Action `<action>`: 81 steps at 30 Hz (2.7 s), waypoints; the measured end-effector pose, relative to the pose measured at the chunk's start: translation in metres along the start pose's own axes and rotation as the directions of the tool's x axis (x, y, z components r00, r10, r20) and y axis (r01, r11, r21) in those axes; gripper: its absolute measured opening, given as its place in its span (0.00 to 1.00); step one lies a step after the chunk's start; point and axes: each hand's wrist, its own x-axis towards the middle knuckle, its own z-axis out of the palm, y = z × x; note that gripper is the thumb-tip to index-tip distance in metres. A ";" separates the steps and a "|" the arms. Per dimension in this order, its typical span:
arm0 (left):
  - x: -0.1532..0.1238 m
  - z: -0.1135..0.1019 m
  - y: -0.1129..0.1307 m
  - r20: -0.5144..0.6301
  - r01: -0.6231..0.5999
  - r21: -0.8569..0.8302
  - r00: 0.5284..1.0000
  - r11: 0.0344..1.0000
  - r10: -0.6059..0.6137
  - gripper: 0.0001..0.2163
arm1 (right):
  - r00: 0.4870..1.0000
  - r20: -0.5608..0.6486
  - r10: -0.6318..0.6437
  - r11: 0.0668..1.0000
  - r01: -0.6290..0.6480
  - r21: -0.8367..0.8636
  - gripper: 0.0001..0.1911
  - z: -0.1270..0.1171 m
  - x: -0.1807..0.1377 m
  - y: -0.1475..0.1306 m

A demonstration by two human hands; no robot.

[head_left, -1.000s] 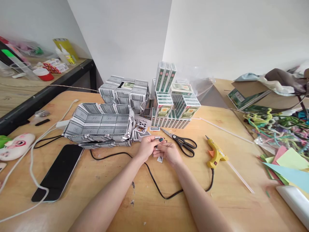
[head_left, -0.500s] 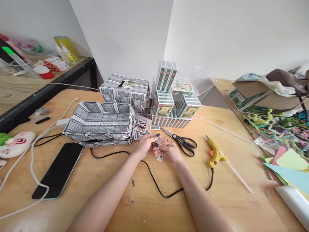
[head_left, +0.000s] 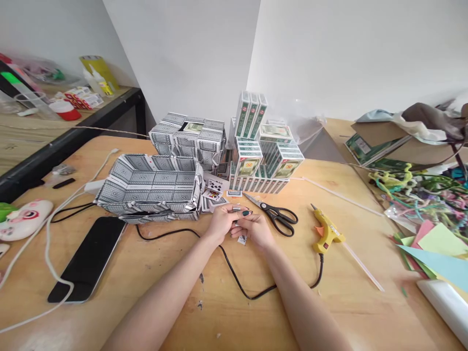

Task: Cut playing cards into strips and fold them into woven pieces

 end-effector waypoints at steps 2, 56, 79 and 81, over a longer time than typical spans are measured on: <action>-0.001 0.002 -0.001 -0.025 -0.012 -0.027 1.000 1.000 0.011 0.13 | 1.000 0.008 -0.001 1.000 0.001 -0.001 0.11 0.000 0.000 0.000; -0.003 -0.011 0.004 0.116 -0.397 0.687 0.887 0.609 0.447 0.17 | 0.992 0.121 -0.033 0.998 0.027 0.055 0.10 -0.010 0.001 -0.004; -0.006 -0.014 -0.003 0.025 -0.498 0.677 0.752 0.542 0.659 0.10 | 0.944 -0.120 -0.306 0.945 0.286 -0.159 0.10 -0.013 0.003 -0.002; -0.006 -0.016 -0.003 0.072 -0.545 0.674 0.720 0.498 0.690 0.08 | 0.906 -0.158 -0.393 0.891 0.332 -0.311 0.10 -0.014 0.004 0.000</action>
